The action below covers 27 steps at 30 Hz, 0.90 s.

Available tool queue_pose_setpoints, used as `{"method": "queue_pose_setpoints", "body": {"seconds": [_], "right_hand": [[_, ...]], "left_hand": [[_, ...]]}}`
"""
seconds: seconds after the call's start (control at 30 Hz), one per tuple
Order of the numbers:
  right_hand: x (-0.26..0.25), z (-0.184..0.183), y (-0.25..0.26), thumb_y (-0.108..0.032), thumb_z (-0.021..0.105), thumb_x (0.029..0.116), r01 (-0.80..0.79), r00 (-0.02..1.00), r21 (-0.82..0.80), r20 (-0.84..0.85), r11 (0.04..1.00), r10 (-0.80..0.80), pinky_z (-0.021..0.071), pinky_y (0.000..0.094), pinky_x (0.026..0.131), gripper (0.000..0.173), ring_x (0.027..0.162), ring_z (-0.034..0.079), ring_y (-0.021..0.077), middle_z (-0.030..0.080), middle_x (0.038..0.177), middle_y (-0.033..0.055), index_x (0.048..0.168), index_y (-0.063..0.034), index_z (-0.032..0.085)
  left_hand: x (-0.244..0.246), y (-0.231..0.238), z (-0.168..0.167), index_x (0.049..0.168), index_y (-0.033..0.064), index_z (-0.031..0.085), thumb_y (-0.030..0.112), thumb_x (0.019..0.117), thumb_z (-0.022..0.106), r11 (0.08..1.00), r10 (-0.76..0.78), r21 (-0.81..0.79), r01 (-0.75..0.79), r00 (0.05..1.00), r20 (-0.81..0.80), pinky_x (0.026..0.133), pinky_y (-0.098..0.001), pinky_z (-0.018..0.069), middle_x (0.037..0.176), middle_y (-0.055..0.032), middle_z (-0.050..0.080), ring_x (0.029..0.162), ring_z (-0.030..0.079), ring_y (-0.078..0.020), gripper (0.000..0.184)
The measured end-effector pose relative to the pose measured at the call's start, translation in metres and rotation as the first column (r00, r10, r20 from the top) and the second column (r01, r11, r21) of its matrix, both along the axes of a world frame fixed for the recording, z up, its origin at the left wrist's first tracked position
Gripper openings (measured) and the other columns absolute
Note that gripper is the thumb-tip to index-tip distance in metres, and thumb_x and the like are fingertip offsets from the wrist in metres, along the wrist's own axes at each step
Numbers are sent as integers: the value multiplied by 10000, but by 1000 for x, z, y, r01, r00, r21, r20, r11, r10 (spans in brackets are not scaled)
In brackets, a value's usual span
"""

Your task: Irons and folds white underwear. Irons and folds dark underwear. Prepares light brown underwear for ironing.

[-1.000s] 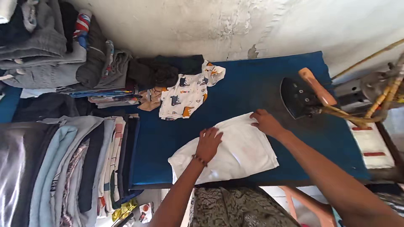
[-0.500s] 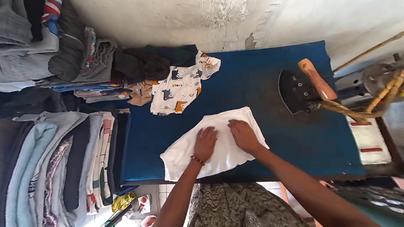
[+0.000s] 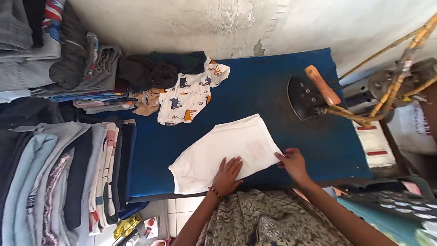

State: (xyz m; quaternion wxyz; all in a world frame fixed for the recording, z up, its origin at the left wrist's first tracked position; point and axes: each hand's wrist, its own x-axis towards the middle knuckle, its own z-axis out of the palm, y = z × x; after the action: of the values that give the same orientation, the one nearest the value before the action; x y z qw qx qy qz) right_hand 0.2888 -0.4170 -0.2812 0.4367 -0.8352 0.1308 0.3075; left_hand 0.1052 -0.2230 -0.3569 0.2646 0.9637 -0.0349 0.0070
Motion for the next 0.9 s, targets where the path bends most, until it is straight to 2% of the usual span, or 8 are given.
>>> {"method": "queue_pose_setpoints", "body": {"seconds": [0.1,0.23,0.33,0.43,0.73,0.8,0.87,0.9], "right_hand": [[4,50,29,-65,732,937,-167,976,79,158,983,153,596,323,664,490,701,675,168,638,935,156,1318,87,463],[15,87,52,-67,765,921,-438,834,-68,342,896,433,591,413,683,408,693,668,223,654,848,133,1242,39,537],[25,66,28,-118,738,948,-509,811,-290,153,810,564,566,581,777,404,837,691,392,679,958,245,1280,33,564],[32,37,-1,-175,717,970,-560,817,-364,-95,745,568,548,576,858,474,953,682,414,661,1110,282,1348,48,536],[42,97,54,-74,758,931,-600,706,-332,209,728,677,575,527,694,335,714,673,320,663,822,166,1216,12,602],[49,75,40,-99,756,930,-682,648,-461,-21,568,761,538,622,801,381,892,684,435,686,943,249,1256,16,596],[60,43,31,-162,731,958,-769,568,-495,-239,404,787,475,666,972,508,1189,609,499,631,1251,313,1381,39,533],[67,29,32,-183,722,968,-766,564,-493,-208,412,799,451,659,1026,540,1276,551,503,571,1353,319,1410,51,516]], "left_hand": [[3,-1,1,1377,-16,622,198,994,589,997,75,7,-75,994,82,1095,-655,400,1445,-178,601,1319,591,-384,440],[0,5,10,1385,-16,613,388,916,644,989,144,-44,-139,979,144,1042,-671,426,1418,-188,619,1272,622,-391,620],[-4,9,11,1361,-7,641,115,855,728,996,87,-35,-85,995,58,1074,-681,395,1429,-195,608,1306,594,-403,528],[-7,7,4,1340,0,661,23,817,736,998,55,26,-57,996,70,1065,-672,409,1429,-187,611,1302,602,-395,529],[-8,17,2,1361,30,653,302,919,678,1000,17,-24,-14,992,129,1032,-656,444,1418,-193,618,1264,629,-397,520],[-7,23,9,1353,30,660,442,958,625,998,-20,-52,23,999,45,1073,-661,409,1433,-182,610,1304,601,-392,572],[2,34,20,1317,-5,675,381,958,644,994,50,-94,-47,998,26,1072,-653,415,1380,-191,646,1281,614,-404,528],[11,42,27,1303,-29,676,306,962,647,983,156,-101,-153,987,27,1069,-649,419,1356,-208,657,1269,617,-420,479]]}}
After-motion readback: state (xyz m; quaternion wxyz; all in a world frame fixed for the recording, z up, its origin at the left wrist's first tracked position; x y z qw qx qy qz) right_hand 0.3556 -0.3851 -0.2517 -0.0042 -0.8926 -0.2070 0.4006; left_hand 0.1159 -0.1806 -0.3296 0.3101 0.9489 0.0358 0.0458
